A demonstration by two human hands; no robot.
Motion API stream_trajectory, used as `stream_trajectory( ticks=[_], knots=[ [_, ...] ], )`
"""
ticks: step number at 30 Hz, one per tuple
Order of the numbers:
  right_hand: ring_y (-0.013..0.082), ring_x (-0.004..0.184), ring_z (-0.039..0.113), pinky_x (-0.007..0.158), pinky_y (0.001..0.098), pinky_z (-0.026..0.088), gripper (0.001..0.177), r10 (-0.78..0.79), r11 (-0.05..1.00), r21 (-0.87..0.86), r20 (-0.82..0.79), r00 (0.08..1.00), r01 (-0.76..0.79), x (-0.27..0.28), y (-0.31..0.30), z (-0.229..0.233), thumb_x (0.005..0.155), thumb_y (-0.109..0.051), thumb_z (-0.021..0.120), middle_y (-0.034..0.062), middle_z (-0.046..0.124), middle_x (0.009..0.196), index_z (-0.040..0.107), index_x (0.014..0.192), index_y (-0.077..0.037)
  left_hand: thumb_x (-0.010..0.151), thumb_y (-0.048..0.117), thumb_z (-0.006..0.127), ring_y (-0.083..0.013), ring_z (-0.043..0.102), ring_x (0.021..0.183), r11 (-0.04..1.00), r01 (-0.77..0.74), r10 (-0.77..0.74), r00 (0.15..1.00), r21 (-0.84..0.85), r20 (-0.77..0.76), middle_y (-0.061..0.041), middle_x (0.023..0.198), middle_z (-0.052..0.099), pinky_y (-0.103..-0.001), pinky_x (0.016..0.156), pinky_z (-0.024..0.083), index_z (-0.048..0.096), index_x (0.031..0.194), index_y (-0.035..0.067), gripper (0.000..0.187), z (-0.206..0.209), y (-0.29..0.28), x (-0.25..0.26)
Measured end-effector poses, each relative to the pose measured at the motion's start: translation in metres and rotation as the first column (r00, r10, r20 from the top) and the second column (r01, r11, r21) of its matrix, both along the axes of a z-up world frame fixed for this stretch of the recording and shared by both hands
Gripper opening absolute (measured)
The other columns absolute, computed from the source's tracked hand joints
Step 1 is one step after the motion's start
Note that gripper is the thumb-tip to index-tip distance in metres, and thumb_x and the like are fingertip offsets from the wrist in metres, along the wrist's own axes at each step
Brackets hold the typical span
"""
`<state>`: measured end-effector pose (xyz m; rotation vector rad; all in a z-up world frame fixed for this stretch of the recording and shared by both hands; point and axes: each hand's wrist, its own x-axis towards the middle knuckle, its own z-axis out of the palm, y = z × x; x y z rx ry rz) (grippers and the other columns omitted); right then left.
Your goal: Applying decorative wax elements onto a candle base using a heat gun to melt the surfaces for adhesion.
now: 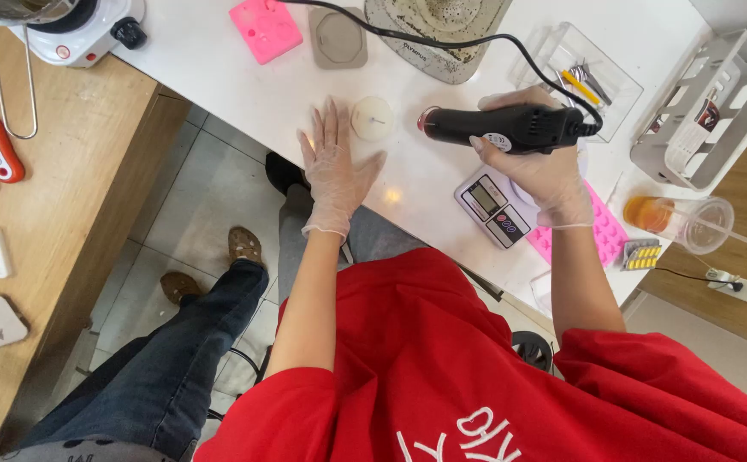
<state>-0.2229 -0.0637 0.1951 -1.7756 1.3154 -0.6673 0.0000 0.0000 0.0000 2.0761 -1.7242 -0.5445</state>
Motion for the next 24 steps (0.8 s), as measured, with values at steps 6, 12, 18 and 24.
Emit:
stream_trajectory(
  ticks=[6,12,18,24],
  knots=[
    [0.0247,0.097,0.066,0.095,0.0371,0.052,0.042,-0.019,0.998,-0.055,0.031,0.999,0.021,0.005,-0.001,-0.017,0.075,-0.003,0.091,0.0173,0.068,0.1,0.072,0.112,-0.003,0.091,0.073,0.061,-0.0263,-0.001,0.16,0.959,0.058,-0.071,0.997,0.278,0.036,0.0,0.174,0.005,-0.054,0.13,-0.003,0.022,0.166,0.029,0.095,0.015,-0.018,0.009],
    [0.0211,0.098,0.064,0.095,0.0334,0.05,0.044,-0.06,0.998,-0.024,0.08,0.995,0.062,0.014,-0.006,-0.025,0.076,-0.003,0.091,0.0165,0.068,0.104,0.07,0.114,-0.002,0.092,0.076,0.058,-0.025,0.001,0.16,0.967,0.042,-0.048,0.999,0.252,0.019,0.0,0.174,0.009,-0.053,0.129,-0.005,0.025,0.165,0.03,0.092,0.002,-0.019,0.007],
    [0.0119,0.098,0.061,0.097,0.0299,0.052,0.041,-0.116,0.991,0.082,0.164,0.98,0.104,0.013,-0.007,-0.026,0.08,-0.006,0.09,0.01,0.068,0.105,0.069,0.116,-0.005,0.092,0.077,0.058,-0.0224,0.0,0.161,0.961,0.033,-0.041,0.999,0.274,0.025,0.002,0.174,0.007,-0.052,0.13,-0.006,0.021,0.165,0.034,0.092,-0.009,-0.019,0.005],
    [0.0223,0.102,0.064,0.101,0.0333,0.053,0.041,0.003,1.0,0.029,0.144,0.99,-0.007,0.001,-0.009,-0.027,0.08,0.002,0.076,0.0139,0.066,0.115,0.059,0.117,-0.001,0.098,0.077,0.051,-0.0193,0.0,0.158,0.981,0.03,-0.057,0.989,0.191,0.136,0.008,0.173,0.008,-0.047,0.127,-0.004,0.021,0.166,0.033,0.087,-0.009,-0.015,0.005]
  ],
)
